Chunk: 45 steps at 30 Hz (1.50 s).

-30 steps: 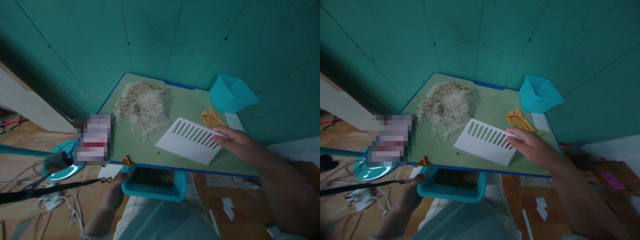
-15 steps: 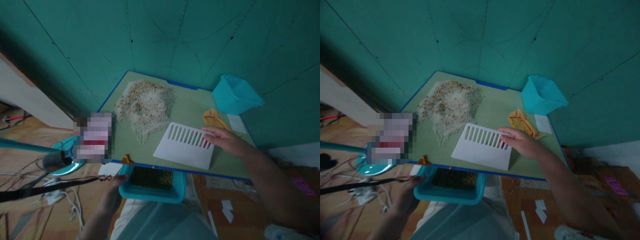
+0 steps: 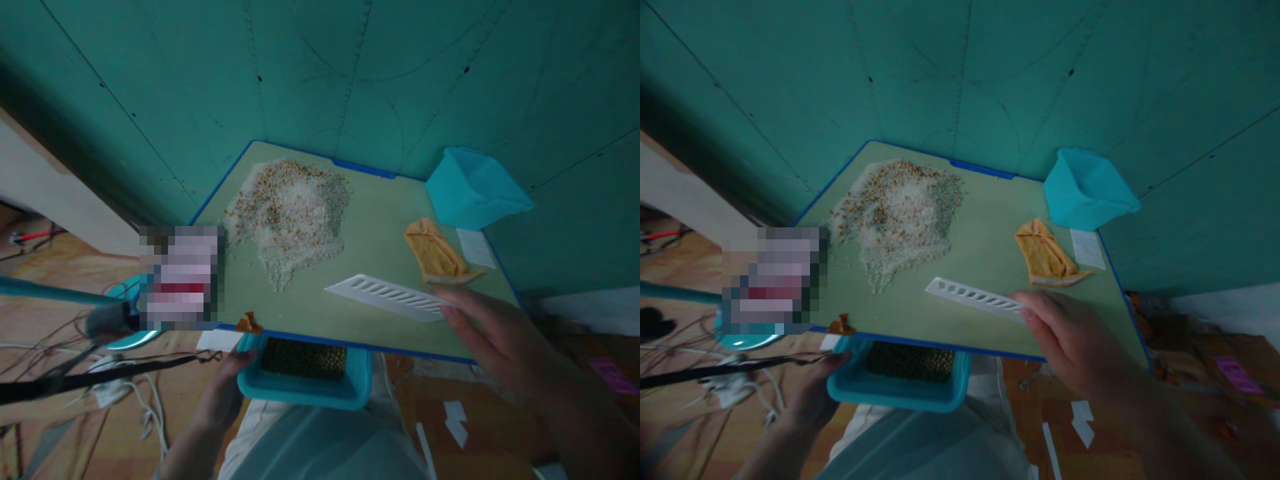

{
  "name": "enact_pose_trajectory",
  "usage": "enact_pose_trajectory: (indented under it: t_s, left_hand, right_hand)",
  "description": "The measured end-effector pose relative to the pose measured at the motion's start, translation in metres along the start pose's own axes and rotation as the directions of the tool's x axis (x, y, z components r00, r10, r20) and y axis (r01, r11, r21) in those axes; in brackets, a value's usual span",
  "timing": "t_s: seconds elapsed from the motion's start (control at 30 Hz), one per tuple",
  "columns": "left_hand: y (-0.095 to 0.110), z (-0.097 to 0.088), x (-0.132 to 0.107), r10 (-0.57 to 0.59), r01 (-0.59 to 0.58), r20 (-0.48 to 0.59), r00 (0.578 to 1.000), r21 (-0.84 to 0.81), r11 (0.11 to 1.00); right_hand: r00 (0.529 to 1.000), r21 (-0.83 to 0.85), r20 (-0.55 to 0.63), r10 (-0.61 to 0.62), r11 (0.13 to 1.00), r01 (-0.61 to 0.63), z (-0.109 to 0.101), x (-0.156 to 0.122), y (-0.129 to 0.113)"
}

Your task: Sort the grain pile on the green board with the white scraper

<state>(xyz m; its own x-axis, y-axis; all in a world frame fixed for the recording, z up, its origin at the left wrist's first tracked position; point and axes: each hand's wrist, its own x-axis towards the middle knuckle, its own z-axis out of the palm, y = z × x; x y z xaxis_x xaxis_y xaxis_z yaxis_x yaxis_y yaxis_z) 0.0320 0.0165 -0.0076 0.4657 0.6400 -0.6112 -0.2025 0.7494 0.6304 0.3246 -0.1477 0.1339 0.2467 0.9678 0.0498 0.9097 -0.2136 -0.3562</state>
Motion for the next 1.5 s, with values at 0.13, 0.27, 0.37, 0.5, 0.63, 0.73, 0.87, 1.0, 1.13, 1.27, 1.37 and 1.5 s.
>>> enact_pose_trajectory:
  t_s: [0.13,0.27,0.37,0.5,0.63,0.73,0.87,1.0,1.13,1.27,1.37,1.5]
  left_hand:
    - [-0.001,-0.001,0.001,-0.013,0.013,0.003,1.0,0.009,1.0]
    - [-0.003,-0.004,0.003,0.009,-0.009,0.018,1.0,0.015,1.0]
    - [-0.002,-0.007,0.004,0.027,-0.029,0.049,0.998,0.038,0.999]
    - [0.001,-0.006,0.001,0.012,-0.013,0.044,0.999,0.041,0.999]
    - [0.005,0.0,-0.004,0.006,-0.005,-0.03,1.0,0.03,1.0]
    - [0.006,0.003,-0.006,-0.007,0.007,-0.063,0.998,0.011,1.0]
    - [0.004,0.004,-0.005,0.027,-0.029,-0.069,0.997,-0.023,0.999]
    - [0.002,-0.001,-0.002,0.039,-0.039,-0.034,0.999,0.005,0.999]
    - [-0.004,-0.014,-0.002,0.05,-0.05,-0.015,0.999,0.008,0.999]
    - [-0.01,-0.027,-0.007,0.09,-0.09,-0.048,0.995,-0.001,0.996]
    - [-0.012,-0.033,-0.006,0.161,-0.159,-0.1,0.982,0.025,0.987]
    - [-0.013,-0.035,0.003,0.189,-0.185,-0.094,0.977,0.053,0.981]
  right_hand:
    - [0.987,-0.07,0.044,-0.154,0.985,0.157,0.005,-0.007,-0.005]
    - [0.973,-0.13,0.064,-0.224,0.964,0.231,0.006,-0.008,-0.003]
    - [0.963,-0.164,0.003,-0.268,0.95,0.265,0.009,-0.006,0.0]
    - [0.952,-0.165,-0.05,-0.301,0.943,0.289,0.012,0.001,0.0]
    - [0.945,-0.156,-0.076,-0.318,0.94,0.304,0.013,0.008,-0.008]
    - [0.931,-0.161,-0.102,-0.351,0.929,0.332,0.012,0.017,-0.012]
    - [0.922,-0.148,-0.159,-0.354,0.932,0.332,0.009,0.044,-0.014]
    - [0.917,-0.141,-0.238,-0.32,0.946,0.293,0.005,0.088,-0.018]
    - [0.909,-0.176,-0.228,-0.35,0.933,0.315,0.008,0.129,-0.026]
    - [0.896,-0.201,-0.197,-0.398,0.911,0.36,0.019,0.148,-0.031]
    - [0.893,-0.202,-0.149,-0.425,0.897,0.393,0.025,0.149,-0.034]
    - [0.888,-0.2,-0.122,-0.442,0.888,0.414,0.028,0.142,-0.037]
